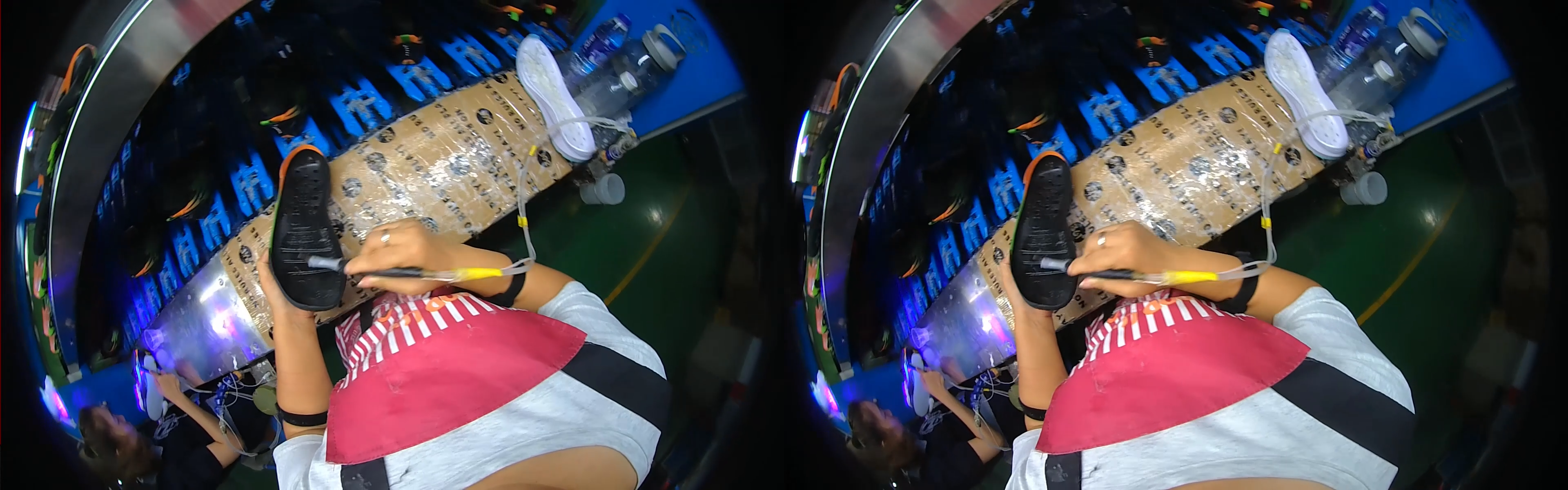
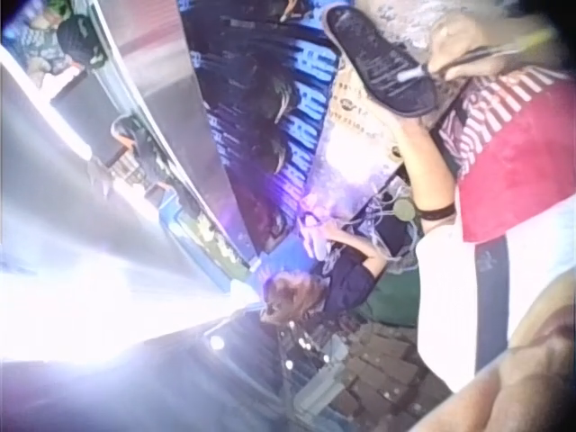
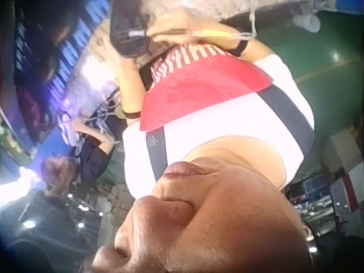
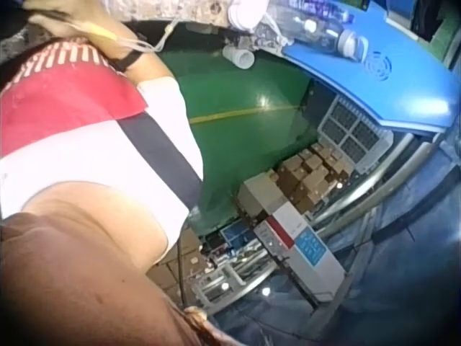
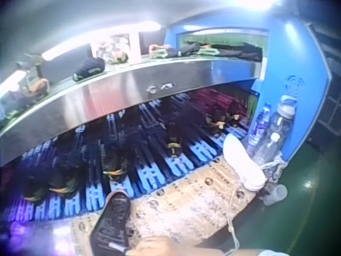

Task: Applying adhesive or primer to shoe soles using a handheld applicator on a production line.

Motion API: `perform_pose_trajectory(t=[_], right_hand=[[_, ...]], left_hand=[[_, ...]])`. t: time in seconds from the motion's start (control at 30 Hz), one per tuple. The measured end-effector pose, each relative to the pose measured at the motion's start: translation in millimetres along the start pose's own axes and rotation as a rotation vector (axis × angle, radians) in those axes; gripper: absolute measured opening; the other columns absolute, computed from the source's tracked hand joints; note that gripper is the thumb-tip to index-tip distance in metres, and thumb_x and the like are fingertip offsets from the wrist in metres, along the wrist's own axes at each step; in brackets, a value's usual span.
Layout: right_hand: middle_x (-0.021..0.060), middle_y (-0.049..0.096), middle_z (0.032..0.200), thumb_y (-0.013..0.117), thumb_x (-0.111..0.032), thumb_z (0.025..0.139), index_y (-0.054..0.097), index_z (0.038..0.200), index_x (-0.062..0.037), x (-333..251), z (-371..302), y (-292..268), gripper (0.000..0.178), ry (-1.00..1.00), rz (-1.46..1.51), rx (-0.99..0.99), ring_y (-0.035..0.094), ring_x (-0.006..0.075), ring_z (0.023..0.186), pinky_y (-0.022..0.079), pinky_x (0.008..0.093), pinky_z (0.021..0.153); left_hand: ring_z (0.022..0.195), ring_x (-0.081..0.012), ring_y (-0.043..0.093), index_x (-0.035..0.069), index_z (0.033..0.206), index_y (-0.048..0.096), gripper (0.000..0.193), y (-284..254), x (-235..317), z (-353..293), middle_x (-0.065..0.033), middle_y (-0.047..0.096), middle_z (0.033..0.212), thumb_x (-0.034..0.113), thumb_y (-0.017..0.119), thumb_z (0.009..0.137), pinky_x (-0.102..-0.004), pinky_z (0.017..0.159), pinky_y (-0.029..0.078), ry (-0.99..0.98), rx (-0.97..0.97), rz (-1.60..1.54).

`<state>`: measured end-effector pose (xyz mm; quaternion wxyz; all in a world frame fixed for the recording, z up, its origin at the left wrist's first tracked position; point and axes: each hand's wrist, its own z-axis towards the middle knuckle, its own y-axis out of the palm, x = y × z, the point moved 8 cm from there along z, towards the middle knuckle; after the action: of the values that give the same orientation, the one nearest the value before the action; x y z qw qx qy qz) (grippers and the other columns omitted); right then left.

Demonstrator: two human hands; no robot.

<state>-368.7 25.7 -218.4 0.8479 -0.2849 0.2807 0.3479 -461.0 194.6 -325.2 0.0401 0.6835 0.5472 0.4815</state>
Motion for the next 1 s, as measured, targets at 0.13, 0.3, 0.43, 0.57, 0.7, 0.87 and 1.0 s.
perform_pose_trajectory(t=[0.13, 0.3, 0.43, 0.57, 0.7, 0.87, 1.0], right_hand=[[0.0118, 0.065, 0.076, 0.070, -0.005, 0.073, 0.067, 0.094, -0.0019, 15, 2, -26, 0.021, 0.228, 0.008, 0.156, 0.063, 0.0231, 0.066, 0.048, 0.0310, 0.059], [0.0116, 0.066, 0.078, 0.069, -0.004, 0.074, 0.066, 0.094, -0.0008, 34, -3, -39, 0.020, 0.393, -0.063, 0.258, 0.063, 0.0181, 0.066, 0.047, 0.0270, 0.059], [0.0121, 0.066, 0.079, 0.068, -0.004, 0.075, 0.066, 0.094, 0.0000, 42, -6, -29, 0.020, 0.444, -0.035, 0.256, 0.063, 0.0176, 0.066, 0.047, 0.0264, 0.060], [0.0124, 0.066, 0.083, 0.066, -0.003, 0.077, 0.065, 0.095, 0.0044, 47, -5, -20, 0.019, 0.502, 0.009, 0.234, 0.062, 0.0154, 0.072, 0.046, 0.0245, 0.065], [0.0130, 0.066, 0.081, 0.067, -0.005, 0.076, 0.065, 0.096, 0.0015, 44, -2, -21, 0.020, 0.456, -0.005, 0.265, 0.064, 0.0195, 0.070, 0.048, 0.0269, 0.062], [0.0121, 0.066, 0.081, 0.067, -0.005, 0.078, 0.065, 0.096, 0.0021, 50, -6, -15, 0.020, 0.512, 0.009, 0.257, 0.062, 0.0161, 0.068, 0.047, 0.0255, 0.063], [0.0089, 0.066, 0.081, 0.067, -0.007, 0.080, 0.065, 0.098, 0.0022, 60, -10, -10, 0.021, 0.577, 0.101, 0.327, 0.060, 0.0108, 0.068, 0.046, 0.0228, 0.061]], left_hand=[[0.110, -0.0334, 0.055, 0.001, 0.127, 0.050, 0.069, -13, 6, -17, -0.0181, 0.056, 0.122, 0.054, 0.026, 0.089, -0.0451, 0.096, 0.045, -0.034, 0.188, -0.097], [0.119, -0.0296, 0.048, 0.007, 0.142, 0.025, 0.070, -26, 40, -52, -0.0171, 0.043, 0.135, 0.053, 0.034, 0.090, -0.0413, 0.100, 0.039, 0.393, 0.256, 0.062], [0.116, -0.0252, 0.046, 0.008, 0.147, 0.003, 0.078, -20, 58, -71, -0.0156, 0.037, 0.135, 0.032, 0.049, 0.088, -0.0365, 0.100, 0.037, 0.685, 0.156, 0.348], [0.115, -0.0221, 0.044, 0.008, 0.146, -0.004, 0.099, -13, 68, -72, -0.0156, 0.038, 0.129, -0.004, 0.064, 0.075, -0.0345, 0.100, 0.034, 0.900, 0.192, 0.540], [0.114, -0.0209, 0.044, 0.004, 0.144, 0.009, 0.088, -22, 86, -63, -0.0156, 0.040, 0.127, -0.002, 0.066, 0.076, -0.0336, 0.100, 0.036, 0.823, 0.236, 0.482], [0.107, -0.0193, 0.050, 0.002, 0.134, 0.029, 0.069, -32, 117, -87, -0.0107, 0.048, 0.118, 0.000, 0.066, 0.076, -0.0323, 0.095, 0.040, 1.022, 0.240, 0.500], [0.107, -0.0211, 0.049, 0.000, 0.134, 0.030, 0.065, -66, 128, -116, -0.0128, 0.048, 0.118, 0.007, 0.061, 0.077, -0.0346, 0.096, 0.039, 1.207, 0.349, 0.556]])
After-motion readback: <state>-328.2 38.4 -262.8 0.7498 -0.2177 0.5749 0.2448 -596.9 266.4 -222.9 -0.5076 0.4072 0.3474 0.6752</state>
